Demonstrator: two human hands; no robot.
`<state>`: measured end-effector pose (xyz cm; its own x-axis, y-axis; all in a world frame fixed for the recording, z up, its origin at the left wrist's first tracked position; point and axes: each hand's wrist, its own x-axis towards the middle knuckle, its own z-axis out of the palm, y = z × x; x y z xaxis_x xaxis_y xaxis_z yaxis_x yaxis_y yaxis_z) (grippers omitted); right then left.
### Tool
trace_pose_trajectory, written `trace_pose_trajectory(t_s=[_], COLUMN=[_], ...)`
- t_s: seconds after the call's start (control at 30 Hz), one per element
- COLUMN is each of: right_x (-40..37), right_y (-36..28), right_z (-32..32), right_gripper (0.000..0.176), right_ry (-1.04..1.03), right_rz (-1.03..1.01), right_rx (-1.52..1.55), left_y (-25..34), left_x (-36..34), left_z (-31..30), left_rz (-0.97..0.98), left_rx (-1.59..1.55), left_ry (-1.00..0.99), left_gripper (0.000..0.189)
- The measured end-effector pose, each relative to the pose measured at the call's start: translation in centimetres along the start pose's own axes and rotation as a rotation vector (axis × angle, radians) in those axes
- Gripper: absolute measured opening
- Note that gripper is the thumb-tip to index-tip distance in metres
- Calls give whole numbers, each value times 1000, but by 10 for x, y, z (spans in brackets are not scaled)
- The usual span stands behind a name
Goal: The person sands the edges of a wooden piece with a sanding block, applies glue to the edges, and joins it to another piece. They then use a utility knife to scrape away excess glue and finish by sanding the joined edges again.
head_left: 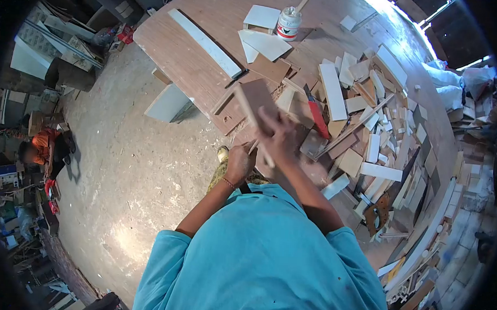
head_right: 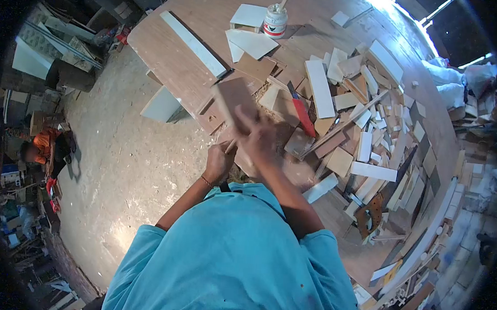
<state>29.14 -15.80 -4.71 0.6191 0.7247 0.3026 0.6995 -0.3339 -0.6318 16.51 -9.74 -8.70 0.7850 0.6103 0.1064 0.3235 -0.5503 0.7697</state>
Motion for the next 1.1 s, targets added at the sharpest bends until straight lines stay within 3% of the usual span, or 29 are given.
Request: trace_pose_trajectory(t_s=[0.03,0.1,0.17,0.23,0.3,0.37,0.43,0.47,0.57,0.63,0.7,0.77,0.83,0.9,0.97,1.0,1.03,1.1], right_x=[12,27,22,1,-11,-5,10,18,28,18,4,12,27,28,24,16,13,11], right_y=[17,37,34,-3,-34,-22,4,13,29,17,-8,12,34,39,17,1,-16,-15], right_z=[9,14,19,8,-10,-7,8,17,26,22,9,12,12,17,12,10,-2,-1], right_gripper=[52,53,54,55,57,55,52,49,48,50,53,55,53,52,52,52,51,51], right_ry=[18,-108,-72,-2,-27,-33,-22,12,-2,-87,-17,0,73,104,77,-57,-19,-36], right_rz=[129,358,311,0,-120,-136,24,170,232,186,-224,-230,-58,-62,-191,-176,-322,-290], right_rx=[39,285,299,179,0,8,180,155,312,341,81,162,139,196,182,290,106,141], left_y=[8,16,16,4,-11,-5,1,6,1,-3,-5,0,7,5,15,13,10,5], left_x=[1,4,8,11,9,9,6,3,10,15,10,3,1,1,8,9,12,6], left_z=[-4,-8,-5,-2,2,-3,-6,-9,-10,-14,-17,-26,-33,-34,-38,-34,-31,-32], left_rz=[-103,-117,-145,-85,51,102,-129,-137,-251,-229,-165,-221,-344,-317,-352,-352,-245,-142], left_rx=[35,-7,73,79,-181,-114,-49,-10,-34,-29,-285,-326,-404,-406,-475,-477,-552,-622], left_ry=[3,34,-5,0,26,37,-1,30,-37,-54,-40,-127,-179,-195,-259,-268,-233,-209], left_gripper=[17,18,24,22,18,15,16,21,21,20,20,24,28,30,30,30,30,29])
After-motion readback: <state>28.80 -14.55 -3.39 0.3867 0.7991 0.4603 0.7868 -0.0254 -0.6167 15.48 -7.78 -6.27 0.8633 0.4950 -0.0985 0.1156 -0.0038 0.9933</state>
